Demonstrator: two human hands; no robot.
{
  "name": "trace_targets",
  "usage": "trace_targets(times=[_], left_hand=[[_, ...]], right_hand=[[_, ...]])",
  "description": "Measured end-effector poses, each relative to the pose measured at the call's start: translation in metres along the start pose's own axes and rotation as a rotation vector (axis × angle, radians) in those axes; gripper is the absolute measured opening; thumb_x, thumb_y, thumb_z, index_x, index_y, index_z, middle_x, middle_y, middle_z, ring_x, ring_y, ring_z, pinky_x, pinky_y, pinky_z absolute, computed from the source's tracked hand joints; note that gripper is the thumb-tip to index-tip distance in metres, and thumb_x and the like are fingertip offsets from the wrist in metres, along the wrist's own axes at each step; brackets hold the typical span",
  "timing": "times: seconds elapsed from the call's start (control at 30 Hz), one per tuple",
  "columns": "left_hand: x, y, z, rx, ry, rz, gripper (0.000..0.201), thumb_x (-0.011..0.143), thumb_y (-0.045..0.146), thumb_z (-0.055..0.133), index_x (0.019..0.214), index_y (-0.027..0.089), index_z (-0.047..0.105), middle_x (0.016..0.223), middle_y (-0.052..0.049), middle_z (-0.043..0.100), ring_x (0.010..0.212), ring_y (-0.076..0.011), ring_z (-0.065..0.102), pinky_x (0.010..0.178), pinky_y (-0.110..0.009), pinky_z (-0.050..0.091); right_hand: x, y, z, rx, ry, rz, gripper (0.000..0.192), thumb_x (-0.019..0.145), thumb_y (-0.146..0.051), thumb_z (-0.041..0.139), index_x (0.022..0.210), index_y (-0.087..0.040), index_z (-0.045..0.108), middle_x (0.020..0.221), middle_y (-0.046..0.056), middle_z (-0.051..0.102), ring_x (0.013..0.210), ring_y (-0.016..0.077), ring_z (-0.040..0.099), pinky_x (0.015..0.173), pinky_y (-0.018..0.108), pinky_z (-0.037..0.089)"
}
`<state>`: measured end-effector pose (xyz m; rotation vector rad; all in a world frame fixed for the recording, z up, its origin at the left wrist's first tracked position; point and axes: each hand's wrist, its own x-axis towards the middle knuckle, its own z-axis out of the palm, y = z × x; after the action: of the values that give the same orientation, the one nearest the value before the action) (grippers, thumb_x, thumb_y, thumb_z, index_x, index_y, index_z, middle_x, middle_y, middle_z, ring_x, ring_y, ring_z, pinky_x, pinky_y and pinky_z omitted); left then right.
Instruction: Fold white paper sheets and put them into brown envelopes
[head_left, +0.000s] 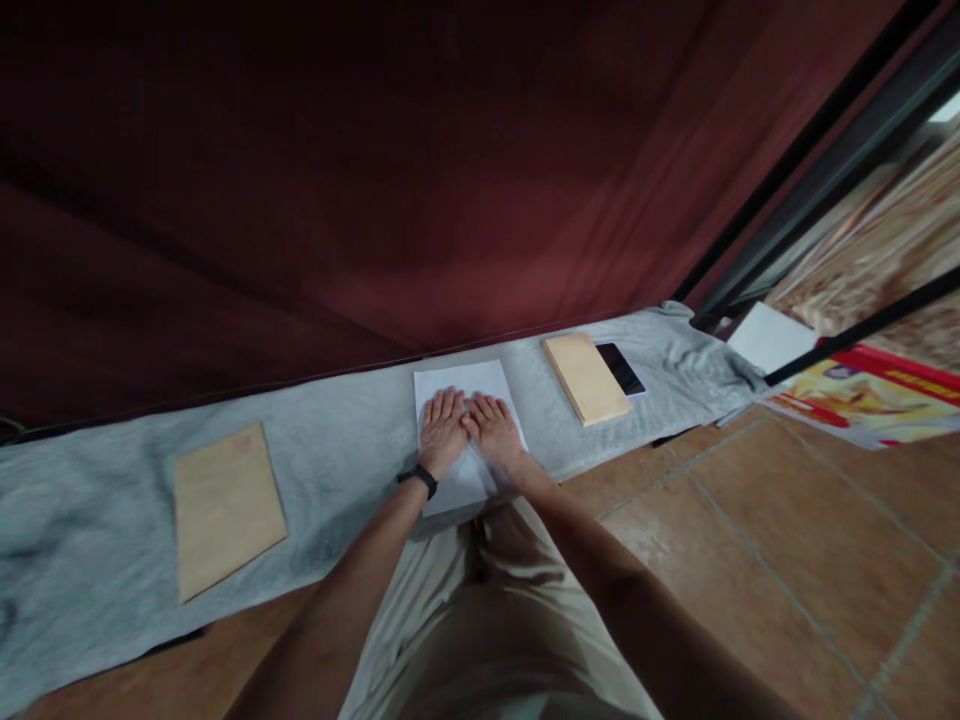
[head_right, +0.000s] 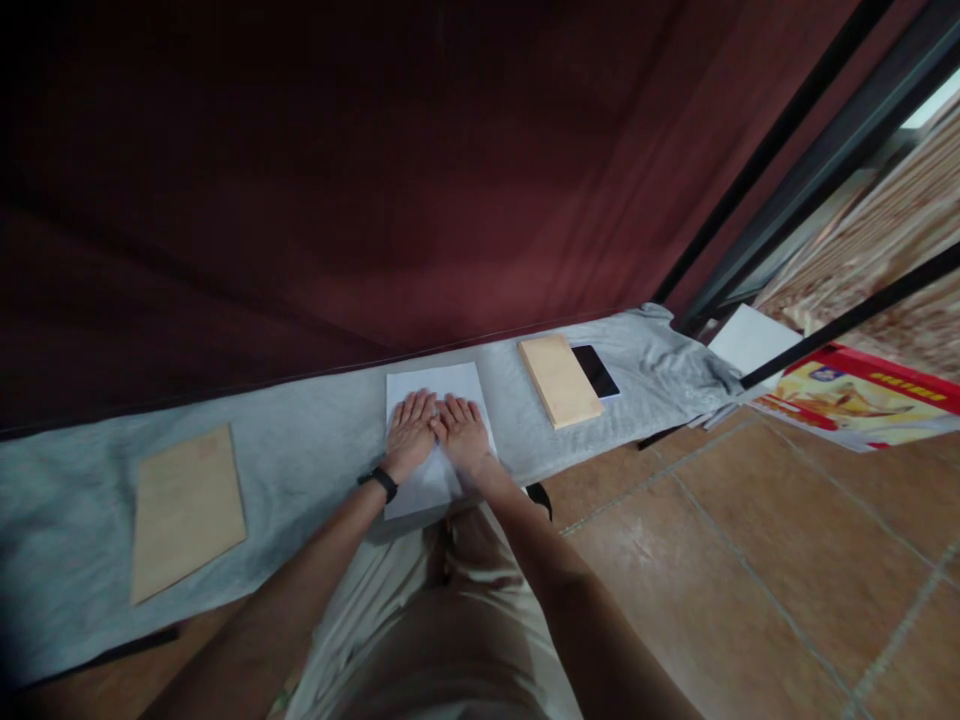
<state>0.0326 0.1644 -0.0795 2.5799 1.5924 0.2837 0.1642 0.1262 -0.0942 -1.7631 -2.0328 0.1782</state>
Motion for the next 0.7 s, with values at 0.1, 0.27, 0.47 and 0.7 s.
trace_targets(times=[0.1, 0.27, 0.47, 0.7], left_hand=[[-0.001, -0.009, 0.003, 0.019, 0.036, -0.033, 0.057, 0.103, 0.029, 0.031, 0.157, 0.014, 0.04, 0.165, -0.013, 0.036, 0.156, -0.0292, 0.025, 0.126, -0.05, 0.02], [-0.008, -0.017, 0.005, 0.017, 0.063, -0.116, 0.06, 0.104, 0.035, 0.028, 0.156, 0.008, 0.038, 0.165, -0.018, 0.034, 0.155, -0.0293, 0.026, 0.126, -0.051, 0.019], [0.014, -0.006, 0.002, -0.027, 0.081, -0.023, 0.06, 0.103, 0.03, 0.024, 0.155, 0.003, 0.039, 0.164, -0.02, 0.035, 0.155, -0.03, 0.027, 0.127, -0.05, 0.017], [0.059, 0.007, 0.011, -0.07, -0.011, 0.106, 0.058, 0.105, 0.035, 0.023, 0.156, 0.015, 0.042, 0.164, -0.01, 0.039, 0.155, -0.0293, 0.028, 0.126, -0.051, 0.019]], right_hand=[[0.004, 0.013, -0.001, -0.039, 0.003, 0.015, 0.048, 0.107, -0.039, 0.041, 0.15, -0.019, 0.051, 0.16, 0.013, 0.044, 0.151, 0.03, 0.038, 0.123, 0.054, 0.029], [0.005, 0.033, -0.004, -0.047, 0.029, 0.058, 0.05, 0.107, -0.04, 0.044, 0.153, -0.02, 0.047, 0.162, 0.012, 0.041, 0.151, 0.0293, 0.037, 0.125, 0.053, 0.026], [0.005, 0.034, -0.007, -0.054, 0.018, 0.068, 0.051, 0.106, -0.038, 0.045, 0.153, -0.018, 0.046, 0.162, 0.013, 0.041, 0.151, 0.0301, 0.036, 0.126, 0.053, 0.023], [0.005, 0.03, -0.012, -0.053, -0.015, 0.08, 0.051, 0.106, -0.036, 0.045, 0.151, -0.014, 0.048, 0.161, 0.015, 0.042, 0.15, 0.0306, 0.037, 0.126, 0.051, 0.023]])
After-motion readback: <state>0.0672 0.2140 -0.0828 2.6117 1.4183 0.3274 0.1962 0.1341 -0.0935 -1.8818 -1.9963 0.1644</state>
